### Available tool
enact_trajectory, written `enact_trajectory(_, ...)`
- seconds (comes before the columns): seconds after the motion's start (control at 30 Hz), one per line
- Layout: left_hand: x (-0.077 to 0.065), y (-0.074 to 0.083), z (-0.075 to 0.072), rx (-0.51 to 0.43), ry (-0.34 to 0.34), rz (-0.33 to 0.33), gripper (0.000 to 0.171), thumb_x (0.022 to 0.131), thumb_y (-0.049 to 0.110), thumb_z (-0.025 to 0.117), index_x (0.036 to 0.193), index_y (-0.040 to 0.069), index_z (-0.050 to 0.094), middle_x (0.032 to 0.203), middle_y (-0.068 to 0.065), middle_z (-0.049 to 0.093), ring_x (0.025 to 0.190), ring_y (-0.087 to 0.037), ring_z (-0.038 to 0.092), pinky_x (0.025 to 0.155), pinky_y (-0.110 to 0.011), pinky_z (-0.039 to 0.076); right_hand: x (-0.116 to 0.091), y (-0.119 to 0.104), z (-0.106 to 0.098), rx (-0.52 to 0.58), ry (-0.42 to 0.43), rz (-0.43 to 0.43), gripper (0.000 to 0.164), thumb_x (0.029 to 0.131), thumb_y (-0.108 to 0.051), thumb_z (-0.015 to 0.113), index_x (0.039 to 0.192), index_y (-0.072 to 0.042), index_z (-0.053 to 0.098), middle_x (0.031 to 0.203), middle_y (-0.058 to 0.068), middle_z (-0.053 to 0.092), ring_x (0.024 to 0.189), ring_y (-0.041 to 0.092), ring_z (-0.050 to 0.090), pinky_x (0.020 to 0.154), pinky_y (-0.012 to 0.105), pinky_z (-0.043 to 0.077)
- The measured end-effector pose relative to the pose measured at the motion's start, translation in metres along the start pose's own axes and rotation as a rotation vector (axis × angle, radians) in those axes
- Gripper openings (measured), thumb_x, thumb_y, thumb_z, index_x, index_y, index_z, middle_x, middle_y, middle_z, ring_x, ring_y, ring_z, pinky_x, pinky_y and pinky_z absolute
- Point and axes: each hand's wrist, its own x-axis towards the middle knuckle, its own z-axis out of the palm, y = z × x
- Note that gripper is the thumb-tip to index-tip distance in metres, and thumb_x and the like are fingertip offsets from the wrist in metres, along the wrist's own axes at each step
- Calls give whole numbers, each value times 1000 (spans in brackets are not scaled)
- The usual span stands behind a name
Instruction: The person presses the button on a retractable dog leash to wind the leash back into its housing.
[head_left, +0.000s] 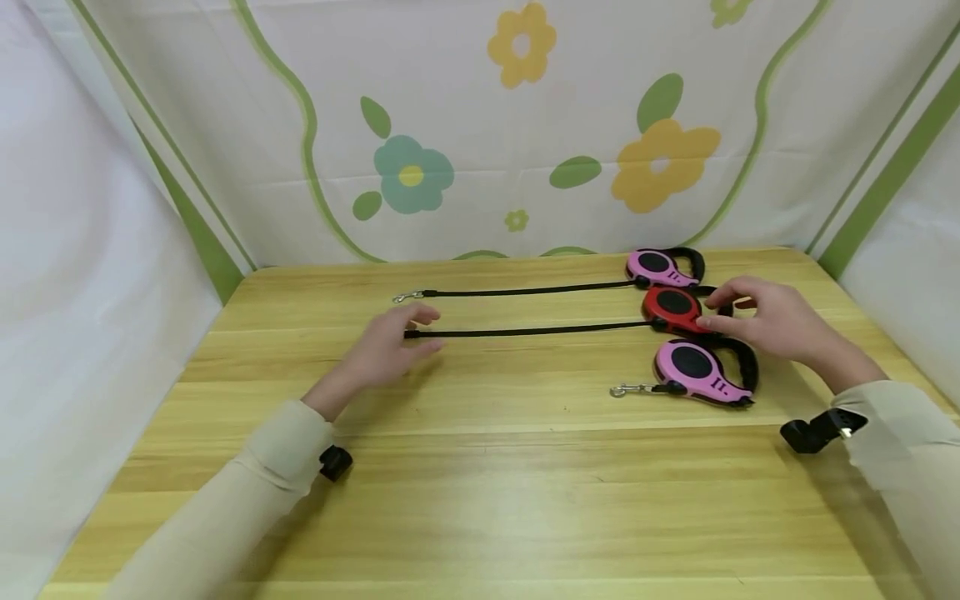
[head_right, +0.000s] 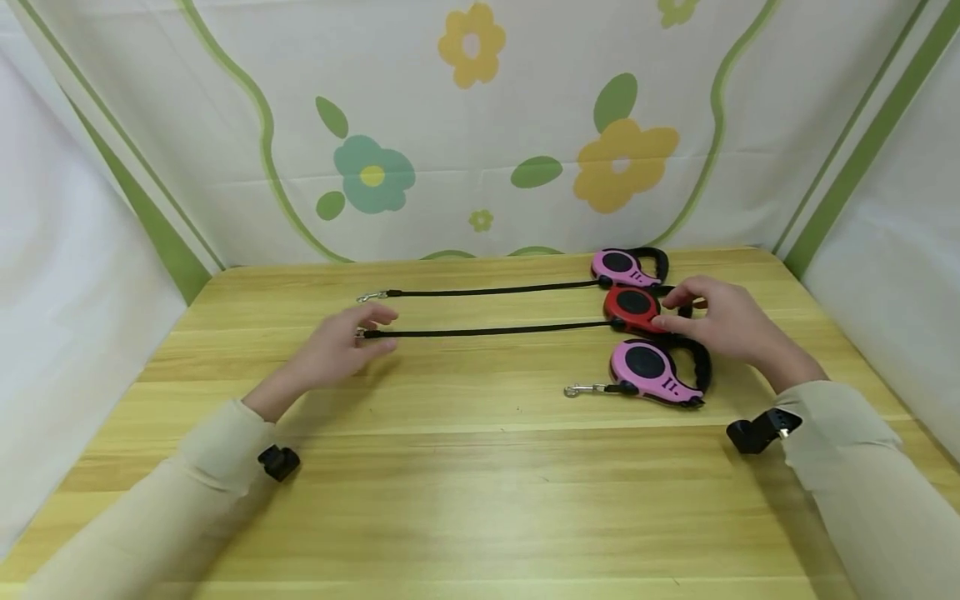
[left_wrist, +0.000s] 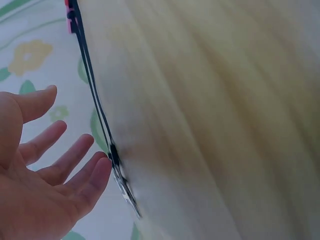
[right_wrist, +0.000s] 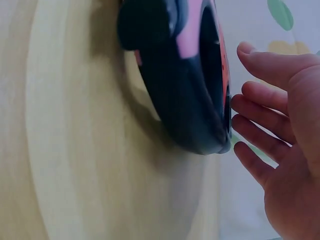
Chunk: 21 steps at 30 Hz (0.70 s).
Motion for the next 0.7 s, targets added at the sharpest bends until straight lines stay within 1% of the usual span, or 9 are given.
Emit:
enact_trajectory(0.1,-1,-8,-7,21,-5,-49,47,105,22,69,147,2,57,148,-21,61,135,-42,59,113,-58,49,1,4,0,-11,-11,13,42,97,-42,79,121,-8,73,130,24,70,123,53,61,102,68,48)
enact_trajectory(0.2,0,-13,-12,38,-17,-80,44,105,21,69,144,3,60,146,-19,63,131,-40,61,109,-56,52,3,6,1,-34,-13,12,42,96,-44,79,118,-9,75,129,24,71,123,52,61,101,68,48)
enact_trajectory(0.33,4,-16,-14,76,-27,-77,36,104,15,70,137,3,65,139,-17,67,123,-37,64,105,-53,54,5,10,2,-66,-17,6,40,95,-44,80,113,-9,76,124,22,74,121,48,63,99,66,48)
enact_trajectory(0.5,11,-19,-14,162,-37,-59,25,102,8,70,127,2,72,129,-17,71,117,-36,67,104,-52,55,6,17,1,-110,-67,19,42,96,-49,78,109,-10,79,120,23,75,116,46,66,95,63,49)
enact_trajectory(0.6,15,-20,-13,203,-41,-53,21,101,5,70,122,2,75,124,-17,72,115,-35,67,103,-51,55,6,20,0,-117,-100,29,43,96,-51,76,109,-10,81,121,25,75,116,49,65,93,64,49)
enact_trajectory(0.7,19,-20,-12,236,-36,-54,19,100,2,70,118,2,76,119,-16,73,113,-33,67,102,-51,56,6,22,0,-116,-119,23,44,96,-51,77,111,-9,81,123,25,74,119,51,64,94,66,49)
